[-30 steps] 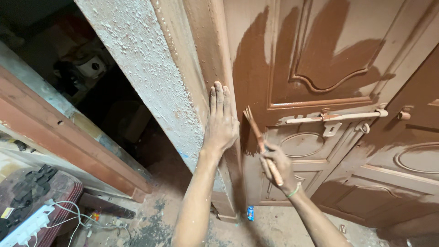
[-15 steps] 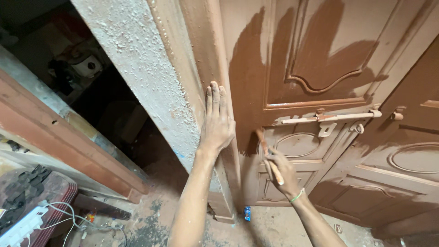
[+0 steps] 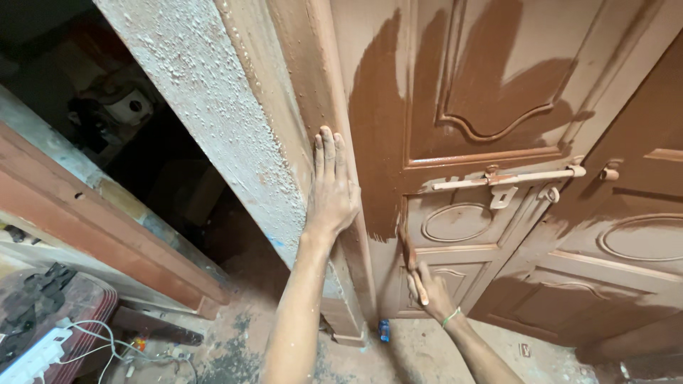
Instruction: The person paints a wooden door and its frame with brown paint using a paintbrush, holding the door steady with one hand while brushing the panels, edges, and latch area. They briefly dip the brush at a paint container on the floor and continue coating the door surface and frame.
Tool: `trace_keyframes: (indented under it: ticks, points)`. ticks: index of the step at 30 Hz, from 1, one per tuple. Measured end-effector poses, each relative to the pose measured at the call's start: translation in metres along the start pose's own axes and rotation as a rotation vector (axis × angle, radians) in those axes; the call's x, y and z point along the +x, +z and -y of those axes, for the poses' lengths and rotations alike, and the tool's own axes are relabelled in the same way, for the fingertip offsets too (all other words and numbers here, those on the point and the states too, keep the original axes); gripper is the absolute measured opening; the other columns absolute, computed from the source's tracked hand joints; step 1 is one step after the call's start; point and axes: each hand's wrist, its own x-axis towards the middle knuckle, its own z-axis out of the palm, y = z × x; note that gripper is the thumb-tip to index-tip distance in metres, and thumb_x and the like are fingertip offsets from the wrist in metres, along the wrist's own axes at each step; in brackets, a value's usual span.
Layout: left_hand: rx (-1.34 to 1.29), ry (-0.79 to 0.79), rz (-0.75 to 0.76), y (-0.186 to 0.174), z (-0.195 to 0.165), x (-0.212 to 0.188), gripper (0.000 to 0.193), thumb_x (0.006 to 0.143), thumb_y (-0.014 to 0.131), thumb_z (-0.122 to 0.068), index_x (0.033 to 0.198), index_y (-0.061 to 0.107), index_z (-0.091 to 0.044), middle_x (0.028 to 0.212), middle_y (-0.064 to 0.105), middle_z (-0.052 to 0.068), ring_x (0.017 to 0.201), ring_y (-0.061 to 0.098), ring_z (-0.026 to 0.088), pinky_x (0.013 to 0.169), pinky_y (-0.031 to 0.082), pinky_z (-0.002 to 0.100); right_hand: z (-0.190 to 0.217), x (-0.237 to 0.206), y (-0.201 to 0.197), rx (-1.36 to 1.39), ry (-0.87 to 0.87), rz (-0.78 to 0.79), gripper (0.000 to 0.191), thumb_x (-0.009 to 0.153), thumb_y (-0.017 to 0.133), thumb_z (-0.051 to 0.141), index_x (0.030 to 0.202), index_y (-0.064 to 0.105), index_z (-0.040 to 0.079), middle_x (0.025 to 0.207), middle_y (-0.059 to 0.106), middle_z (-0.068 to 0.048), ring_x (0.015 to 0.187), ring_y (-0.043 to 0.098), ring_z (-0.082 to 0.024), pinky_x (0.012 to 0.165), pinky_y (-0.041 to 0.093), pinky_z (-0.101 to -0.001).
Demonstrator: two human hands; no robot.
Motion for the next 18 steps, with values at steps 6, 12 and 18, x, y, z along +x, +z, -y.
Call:
trace_keyframes:
  ticks: [6, 12, 18]
  points:
    - [-0.044, -0.024, 0.004, -0.001, -0.001, 0.0, 0.081, 0.089, 0.05, -0.012, 0.157, 0.015, 0.016, 0.166, 0.005, 0.036, 0.157, 0.003, 0.048, 0.131, 0.006, 0.051, -0.003, -0.004, -0.008, 0.027, 0.033, 0.12, 0.023, 0.09, 0.063, 0.021, 0.112, 0.066, 0.014, 0.085, 0.072, -0.022, 0.085, 0.07, -0.043, 0.074, 0.056, -0.051]
    - [-0.033, -0.024, -0.007, -0.003, -0.003, 0.0, 0.081, 0.089, 0.05, -0.009, 0.159, 0.015, 0.015, 0.168, 0.005, 0.034, 0.159, 0.004, 0.047, 0.133, 0.006, 0.051, 0.024, 0.014, -0.038, 0.045, -0.362, -0.373, 0.026, 0.09, 0.069, 0.011, 0.116, 0.069, 0.011, 0.109, 0.072, -0.02, 0.091, 0.072, -0.036, 0.077, 0.058, -0.0408]
    - [-0.035, -0.026, 0.007, -0.004, -0.004, 0.0, 0.082, 0.088, 0.05, -0.01, 0.158, 0.015, 0.015, 0.167, 0.005, 0.035, 0.158, 0.003, 0.048, 0.132, 0.007, 0.051, 0.027, 0.014, -0.043, 0.117, -0.587, -0.495, 0.031, 0.092, 0.07, 0.007, 0.123, 0.065, 0.007, 0.119, 0.068, -0.021, 0.099, 0.071, -0.036, 0.082, 0.058, -0.0385]
